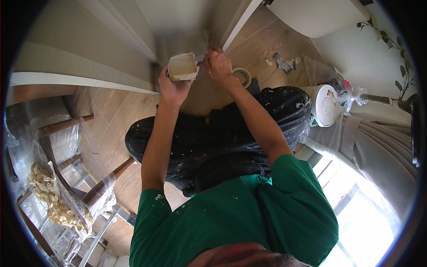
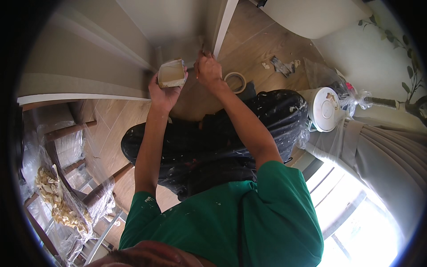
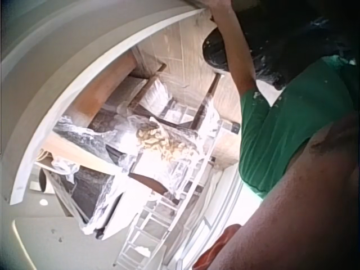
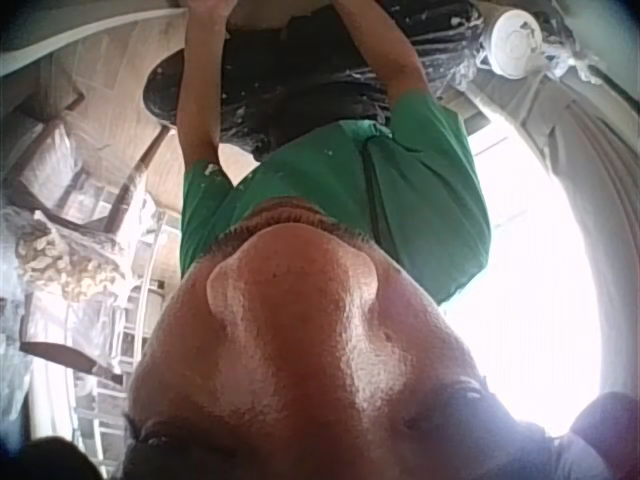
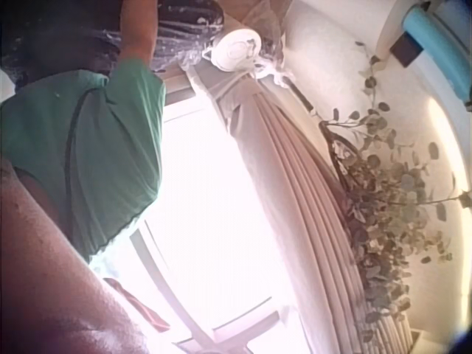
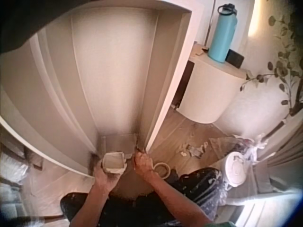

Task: The person paints the interior edge of a small wooden shelf unit using a thin brush and then applies masking tape to the corners and edges of the unit by hand.

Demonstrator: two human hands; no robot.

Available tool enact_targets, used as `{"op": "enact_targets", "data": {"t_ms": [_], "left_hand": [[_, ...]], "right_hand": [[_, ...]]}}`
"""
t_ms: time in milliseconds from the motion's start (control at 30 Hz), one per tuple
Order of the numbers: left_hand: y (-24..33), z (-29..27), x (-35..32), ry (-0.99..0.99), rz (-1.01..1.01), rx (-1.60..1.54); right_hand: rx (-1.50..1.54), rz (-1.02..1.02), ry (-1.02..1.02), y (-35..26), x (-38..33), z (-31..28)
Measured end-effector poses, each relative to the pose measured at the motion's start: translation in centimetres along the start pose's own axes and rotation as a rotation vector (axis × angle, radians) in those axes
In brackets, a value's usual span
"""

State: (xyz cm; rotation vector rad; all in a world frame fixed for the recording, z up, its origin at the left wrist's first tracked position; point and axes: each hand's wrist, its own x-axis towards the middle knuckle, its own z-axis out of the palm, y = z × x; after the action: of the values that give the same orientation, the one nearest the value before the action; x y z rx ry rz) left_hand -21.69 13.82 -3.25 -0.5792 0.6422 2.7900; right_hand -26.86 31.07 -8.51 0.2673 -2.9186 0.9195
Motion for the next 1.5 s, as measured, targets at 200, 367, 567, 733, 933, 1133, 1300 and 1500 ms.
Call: {"op": "enact_targets", "data": {"t_ms": [200,367,567,733,933,1133,1300,1500], "left_hand": [[-0.1,-0.4,0.2,-0.003,-0.004,-0.015],[-0.1,-0.3,0.2,-0.007,0.002,-0.007],[-0.1,-0.5,0.2,-0.013,-0.001,-0.012],[0.0,-0.2,0.1,0.0,-0.008,-0.021],[0.0,-0.3,0.1,-0.004,-0.004,-0.013],[-0.1,-0.4,0.2,-0.023,-0.001,-0.011],[-0.1,-0.4,0.2,-0.022,0.0,-0.009],[-0.1,0.1,0.0,0.004,0.004,-0.007]], "right_hand": [[-0.011,0.021,-0.048,-0.2,-0.1,-0.4],[-0.011,-0.001,-0.028,0.0,-0.3,-0.3],[-0.011,-0.001,-0.051,0.0,-0.5,-0.6],[0.027,-0.061,0.061,0.4,-0.9,-0.2],[0.042,-0.085,0.095,0.3,-1.3,-0.2],[0.07,-0.098,0.12,0.1,-1.6,-0.5],[0.063,-0.101,0.122,0.2,-1.7,-0.4],[0.037,-0.072,0.087,-0.2,-1.9,-0.8]]}}
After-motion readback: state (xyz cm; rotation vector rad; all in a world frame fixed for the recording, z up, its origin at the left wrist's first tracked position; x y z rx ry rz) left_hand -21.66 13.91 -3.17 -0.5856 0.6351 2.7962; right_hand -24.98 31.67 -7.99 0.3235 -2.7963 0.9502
